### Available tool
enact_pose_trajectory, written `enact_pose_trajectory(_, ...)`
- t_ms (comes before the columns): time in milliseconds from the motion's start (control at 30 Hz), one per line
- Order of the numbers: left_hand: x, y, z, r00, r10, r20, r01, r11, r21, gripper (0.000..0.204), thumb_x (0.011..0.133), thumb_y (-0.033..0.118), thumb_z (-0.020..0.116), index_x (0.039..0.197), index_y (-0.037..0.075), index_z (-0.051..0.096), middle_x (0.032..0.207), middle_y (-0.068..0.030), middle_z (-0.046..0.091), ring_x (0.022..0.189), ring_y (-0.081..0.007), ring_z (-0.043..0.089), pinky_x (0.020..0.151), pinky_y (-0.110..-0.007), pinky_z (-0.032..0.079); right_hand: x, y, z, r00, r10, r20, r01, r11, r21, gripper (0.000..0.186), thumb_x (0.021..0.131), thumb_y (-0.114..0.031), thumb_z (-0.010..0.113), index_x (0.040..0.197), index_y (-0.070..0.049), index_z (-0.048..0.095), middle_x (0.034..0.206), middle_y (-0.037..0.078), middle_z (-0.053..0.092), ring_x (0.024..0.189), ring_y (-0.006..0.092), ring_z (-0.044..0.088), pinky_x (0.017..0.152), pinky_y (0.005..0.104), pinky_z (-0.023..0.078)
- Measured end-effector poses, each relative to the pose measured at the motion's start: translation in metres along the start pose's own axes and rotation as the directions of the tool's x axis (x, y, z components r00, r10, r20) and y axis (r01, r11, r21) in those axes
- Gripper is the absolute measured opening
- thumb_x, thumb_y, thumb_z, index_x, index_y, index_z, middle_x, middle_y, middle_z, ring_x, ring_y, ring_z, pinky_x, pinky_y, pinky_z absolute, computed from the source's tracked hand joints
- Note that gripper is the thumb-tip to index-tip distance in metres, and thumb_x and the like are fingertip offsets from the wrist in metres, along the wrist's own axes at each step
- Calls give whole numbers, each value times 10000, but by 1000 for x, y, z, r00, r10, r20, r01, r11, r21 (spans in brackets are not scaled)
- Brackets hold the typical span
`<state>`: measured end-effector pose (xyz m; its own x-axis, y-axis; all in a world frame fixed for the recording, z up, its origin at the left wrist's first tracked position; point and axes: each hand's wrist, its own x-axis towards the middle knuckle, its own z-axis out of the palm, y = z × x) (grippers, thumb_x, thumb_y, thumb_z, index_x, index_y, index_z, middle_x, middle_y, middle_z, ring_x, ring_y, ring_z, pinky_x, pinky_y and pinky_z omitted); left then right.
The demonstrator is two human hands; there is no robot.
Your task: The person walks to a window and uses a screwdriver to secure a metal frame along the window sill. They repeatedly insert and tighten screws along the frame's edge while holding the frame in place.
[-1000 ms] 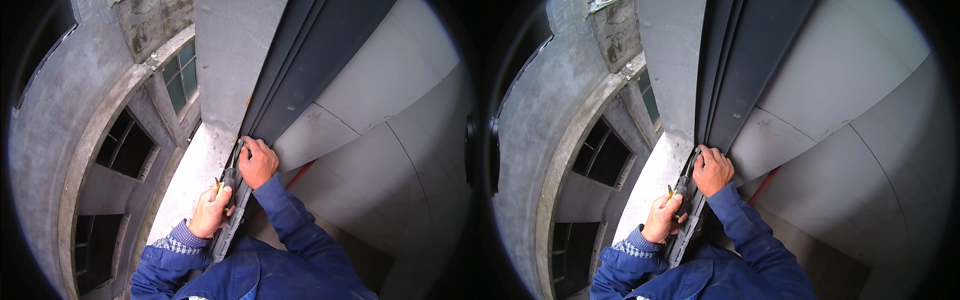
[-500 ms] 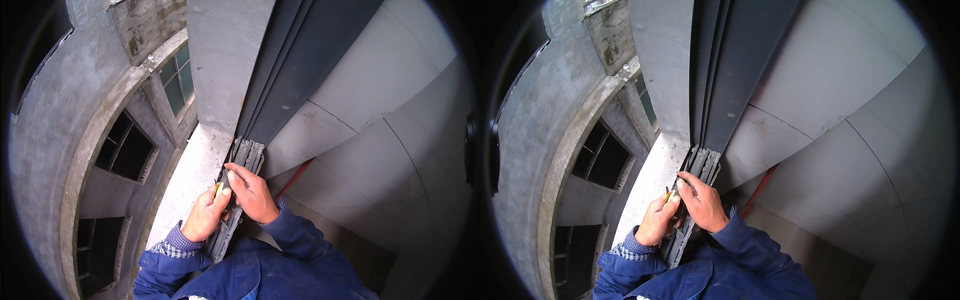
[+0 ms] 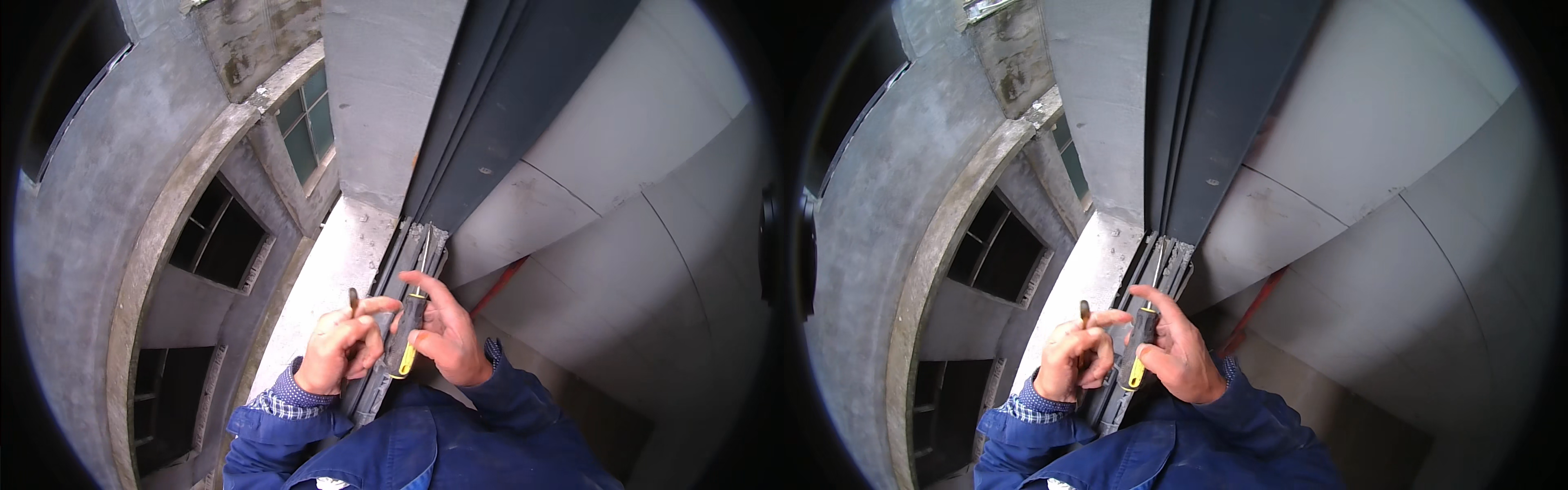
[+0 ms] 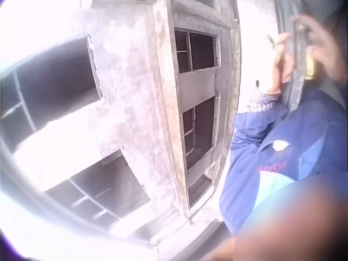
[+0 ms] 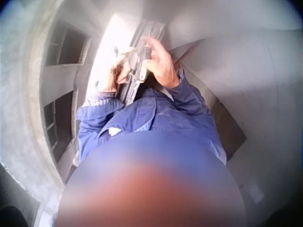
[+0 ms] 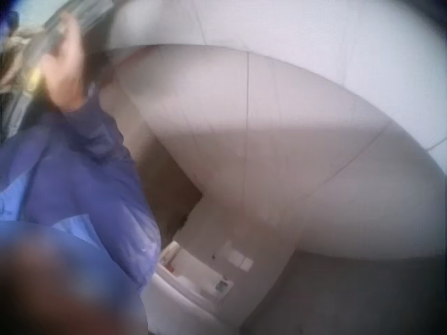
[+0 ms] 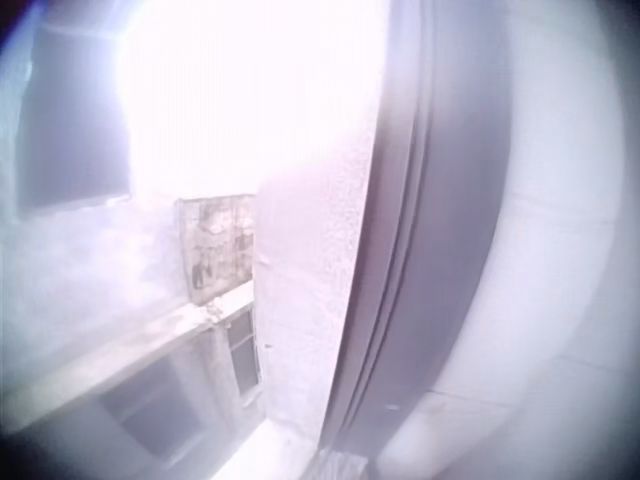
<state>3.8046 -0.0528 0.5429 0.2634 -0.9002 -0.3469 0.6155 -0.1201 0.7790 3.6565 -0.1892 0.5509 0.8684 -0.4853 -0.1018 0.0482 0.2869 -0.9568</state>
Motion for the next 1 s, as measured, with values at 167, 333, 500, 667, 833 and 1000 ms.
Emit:
enact_pose_trajectory(167,1,-12,8,974,225,23,-171,667,725,344,996,92,528,1328,13,573,831,-195,725,736,-303,733,658,-397,550,1,23,-4,997,65,-45,-65,998,0,304,960,-226,742,1154,-22,627,907,-1,634,782,68,583,723,245,491)
enact_pose_trajectory(333,5,-19,19,954,280,109,-169,202,965,298,986,121,551,1210,-72,512,761,-300,671,697,-491,670,624,-560,534,-1,28,-1,985,-128,-112,57,870,-490,228,988,-231,731,987,-9,680,784,40,648,749,69,593,679,269,506)
enact_pose_trajectory(500,0,-19,22,955,280,101,-168,229,959,337,971,110,583,1247,-68,508,751,-292,669,685,-480,672,616,-553,533,5,37,-6,961,-252,-116,164,853,-495,204,996,-194,692,974,7,659,705,86,614,671,136,621,640,337,520)
enact_pose_trajectory(667,-21,-10,20,920,368,132,-233,246,941,399,941,65,636,1305,-38,510,806,-267,686,703,-455,683,616,-519,544,11,32,-28,974,14,-225,-85,947,-310,283,1035,-290,648,983,-12,651,666,2,590,557,64,576,533,257,468)
enact_pose_trajectory(833,-27,-18,13,829,515,217,-319,118,940,361,883,7,705,1230,-7,605,876,-208,700,722,-384,699,606,-434,559,18,37,-32,971,54,-233,-105,971,-213,315,1041,-305,637,973,2,650,677,-3,587,571,69,579,543,254,473)
enact_pose_trajectory(1000,-28,-11,22,787,594,171,-386,257,886,343,848,-20,754,1179,-8,665,853,-163,693,708,-311,705,638,-339,562,17,30,-27,950,204,-236,-182,977,113,204,1040,-238,642,993,-39,644,745,5,613,610,83,593,561,250,492)
